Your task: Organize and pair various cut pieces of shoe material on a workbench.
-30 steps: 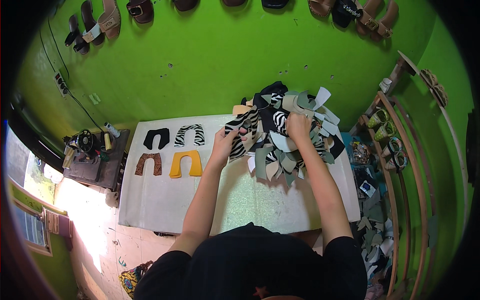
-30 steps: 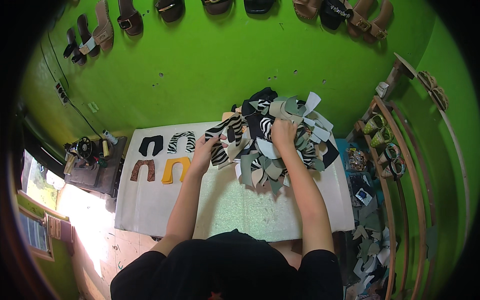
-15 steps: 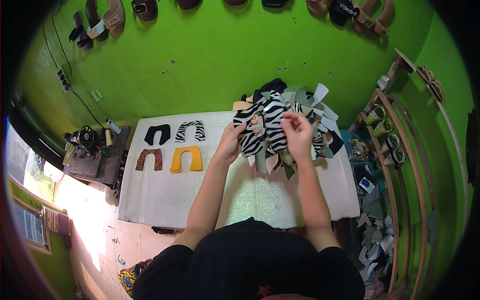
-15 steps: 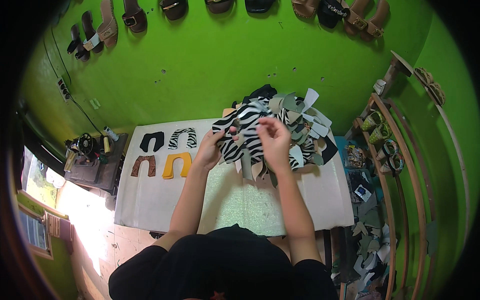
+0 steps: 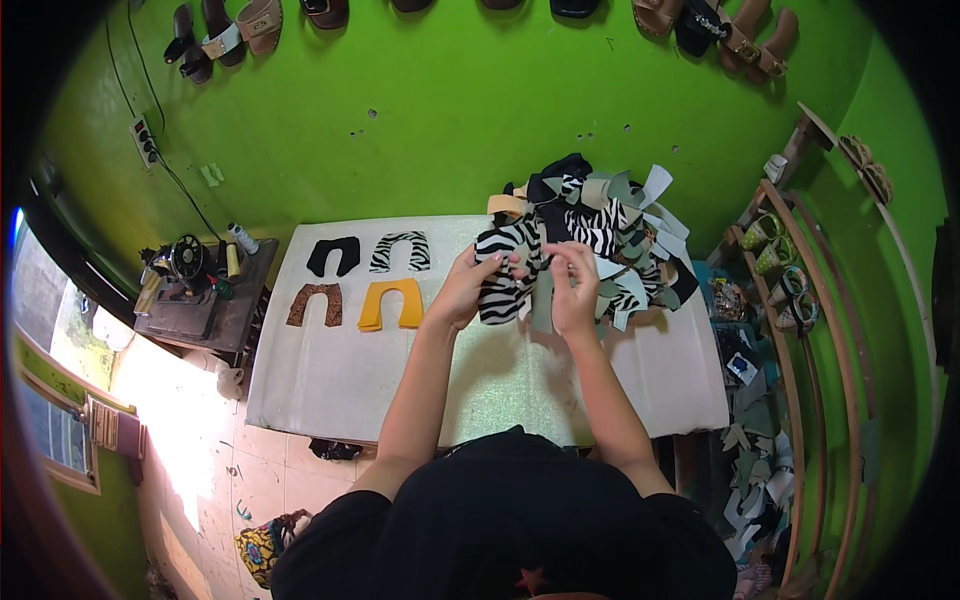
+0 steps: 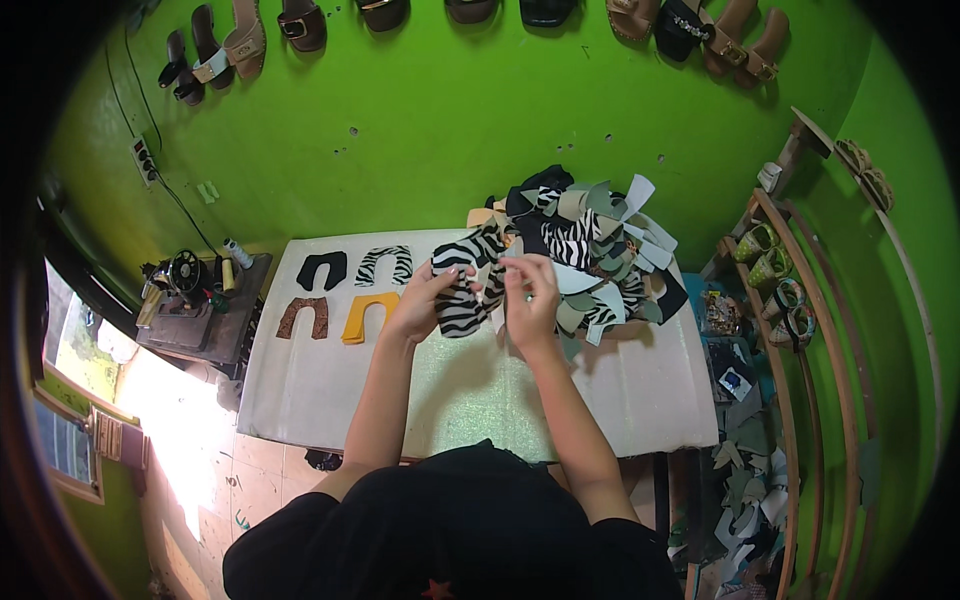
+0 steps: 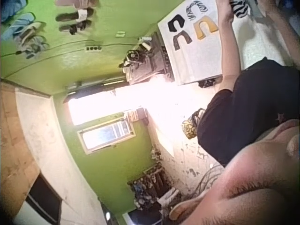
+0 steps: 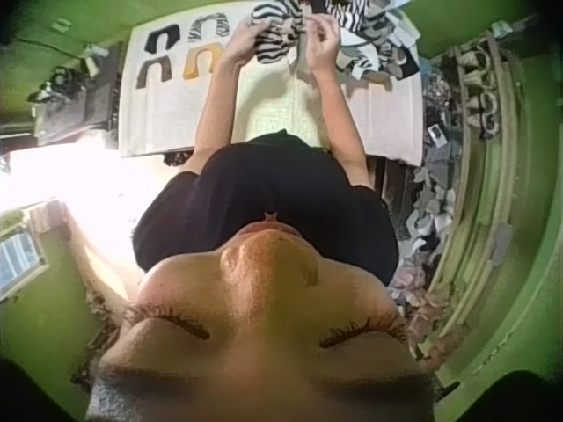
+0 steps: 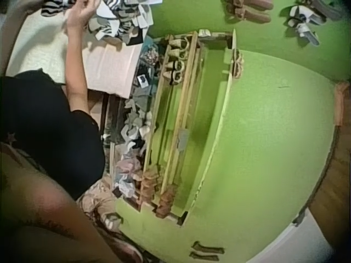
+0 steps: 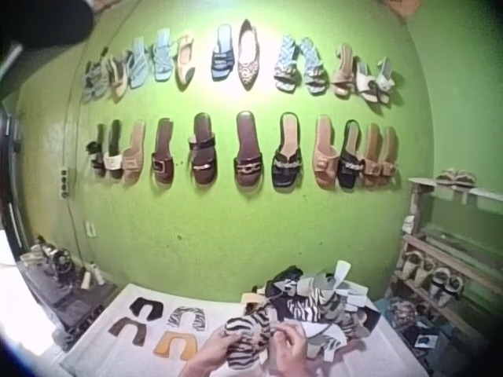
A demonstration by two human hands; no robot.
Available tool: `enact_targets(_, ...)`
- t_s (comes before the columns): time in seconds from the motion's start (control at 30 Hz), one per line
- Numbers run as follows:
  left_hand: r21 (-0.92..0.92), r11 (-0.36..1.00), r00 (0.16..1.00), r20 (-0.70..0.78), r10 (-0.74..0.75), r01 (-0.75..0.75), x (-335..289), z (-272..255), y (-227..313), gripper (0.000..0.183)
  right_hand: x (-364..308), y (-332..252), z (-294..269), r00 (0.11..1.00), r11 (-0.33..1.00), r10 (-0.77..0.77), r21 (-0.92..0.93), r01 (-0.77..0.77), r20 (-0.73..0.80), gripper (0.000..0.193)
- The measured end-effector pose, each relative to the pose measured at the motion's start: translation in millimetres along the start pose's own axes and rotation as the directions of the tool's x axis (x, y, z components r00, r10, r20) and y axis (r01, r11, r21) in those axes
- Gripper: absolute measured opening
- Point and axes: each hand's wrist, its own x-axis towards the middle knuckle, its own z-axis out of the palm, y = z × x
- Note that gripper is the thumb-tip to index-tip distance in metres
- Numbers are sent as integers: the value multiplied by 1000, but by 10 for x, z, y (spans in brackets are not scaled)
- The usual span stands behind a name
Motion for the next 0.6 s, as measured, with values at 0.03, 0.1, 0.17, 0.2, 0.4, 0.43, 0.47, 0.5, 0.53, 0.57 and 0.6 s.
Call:
enact_targets(0.03,-2,1000,1000,-3,6,-6,-34,-32,35,16,31,33,-3,1000,1000,-5,1,5,5,31)
enact_targets(0.1,-70,993,987,138,-85,95,-151,-49,143,17,78,115,-23,993,989,-109,-91,114,52,58)
enact_targets(0.17,-81,992,984,155,-84,97,-241,-97,219,17,76,98,0,953,999,37,-30,-29,302,88)
enact_targets(0.2,-71,991,981,168,-99,112,-279,-162,250,18,51,110,69,949,998,67,-30,-61,308,86)
enact_targets(0.4,72,990,988,84,-130,124,-421,-518,422,17,32,2,445,953,991,61,99,-94,297,65)
enact_targets(0.43,72,990,989,74,-127,121,-441,-581,461,17,32,-11,507,952,996,54,46,-71,300,61)
enact_targets(0.47,142,981,991,-1,-134,132,-479,-614,514,16,20,-131,553,950,996,71,32,-85,303,57)
enact_targets(0.5,210,966,988,-76,-135,148,-511,-655,563,16,9,-125,634,948,995,70,40,-86,310,57)
enact_targets(0.53,249,959,988,-99,-115,137,-527,-726,589,16,-1,-98,722,952,998,50,9,-56,302,56)
enact_targets(0.57,252,959,988,-105,-110,133,-530,-832,596,16,5,-93,814,956,1000,27,-23,-22,293,55)
enact_targets(0.6,289,951,992,-98,-82,108,-543,-945,590,16,-9,-110,886,936,989,106,62,-135,335,52)
